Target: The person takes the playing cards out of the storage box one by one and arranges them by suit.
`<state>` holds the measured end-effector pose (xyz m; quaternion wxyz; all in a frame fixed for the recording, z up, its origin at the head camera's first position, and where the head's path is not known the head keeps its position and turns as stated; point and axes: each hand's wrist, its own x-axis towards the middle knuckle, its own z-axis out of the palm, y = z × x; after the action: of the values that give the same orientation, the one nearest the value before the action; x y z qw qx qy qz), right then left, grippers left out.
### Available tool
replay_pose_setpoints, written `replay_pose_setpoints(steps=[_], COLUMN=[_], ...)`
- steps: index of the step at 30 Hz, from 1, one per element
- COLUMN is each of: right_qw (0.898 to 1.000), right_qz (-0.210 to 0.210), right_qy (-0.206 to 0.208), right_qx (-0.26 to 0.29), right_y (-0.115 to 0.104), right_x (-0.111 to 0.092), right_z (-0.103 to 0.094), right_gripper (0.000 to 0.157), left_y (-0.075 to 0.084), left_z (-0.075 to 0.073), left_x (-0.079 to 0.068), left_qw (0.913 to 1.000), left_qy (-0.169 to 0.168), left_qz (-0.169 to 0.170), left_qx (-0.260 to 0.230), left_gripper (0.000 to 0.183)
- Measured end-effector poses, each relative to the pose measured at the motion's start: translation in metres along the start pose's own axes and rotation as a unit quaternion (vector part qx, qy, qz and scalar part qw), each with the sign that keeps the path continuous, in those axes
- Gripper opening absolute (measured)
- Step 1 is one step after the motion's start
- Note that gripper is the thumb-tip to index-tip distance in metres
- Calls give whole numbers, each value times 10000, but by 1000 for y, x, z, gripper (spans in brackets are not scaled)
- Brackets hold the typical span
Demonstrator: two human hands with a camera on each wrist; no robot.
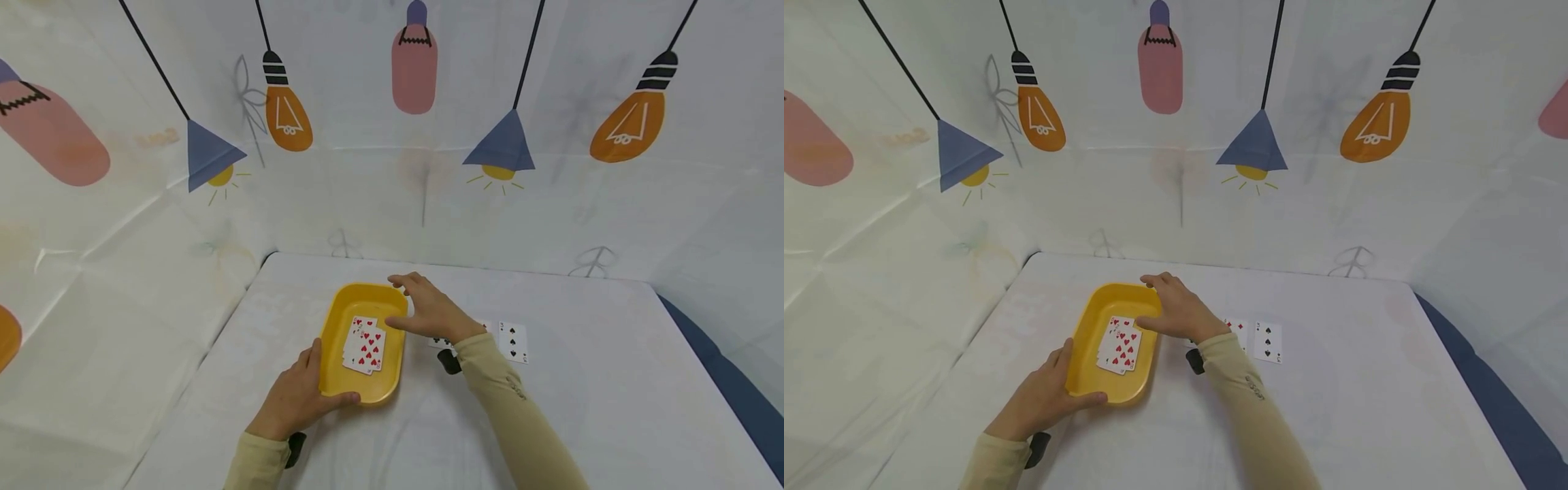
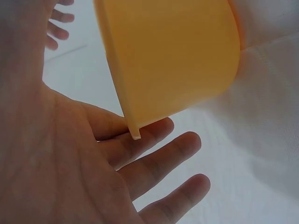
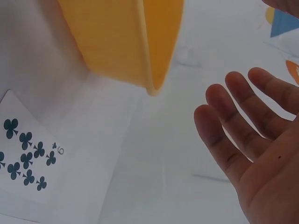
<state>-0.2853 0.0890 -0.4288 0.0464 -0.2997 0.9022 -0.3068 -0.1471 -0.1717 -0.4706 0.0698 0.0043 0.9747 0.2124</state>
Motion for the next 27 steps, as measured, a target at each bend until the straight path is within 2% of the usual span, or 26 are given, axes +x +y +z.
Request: replay_pose_setpoints(steps=[7, 16, 21, 27], right_qw=[9996, 9977, 9941, 9804], right_qz=[-161, -289, -231, -280], right_qy=[-225, -570, -669, -844], right_qx=[86, -238, -822, -1756], right_y=[-5, -8, -11, -11], right_x=[9, 16, 17, 22], right_z=[11, 35, 47, 65], right_gripper=[77, 81, 83, 85], left_y=[-1, -2, -2, -2], left_z=[0, 1, 1, 2], left_x=[1, 1, 1, 1], left_qw=[10000, 9997, 9997, 9997], left_qy=[56, 143, 132, 122], left_qz=[68, 191, 193, 219], left_qx=[8, -5, -8, -25], left_gripper=[139, 137, 137, 137])
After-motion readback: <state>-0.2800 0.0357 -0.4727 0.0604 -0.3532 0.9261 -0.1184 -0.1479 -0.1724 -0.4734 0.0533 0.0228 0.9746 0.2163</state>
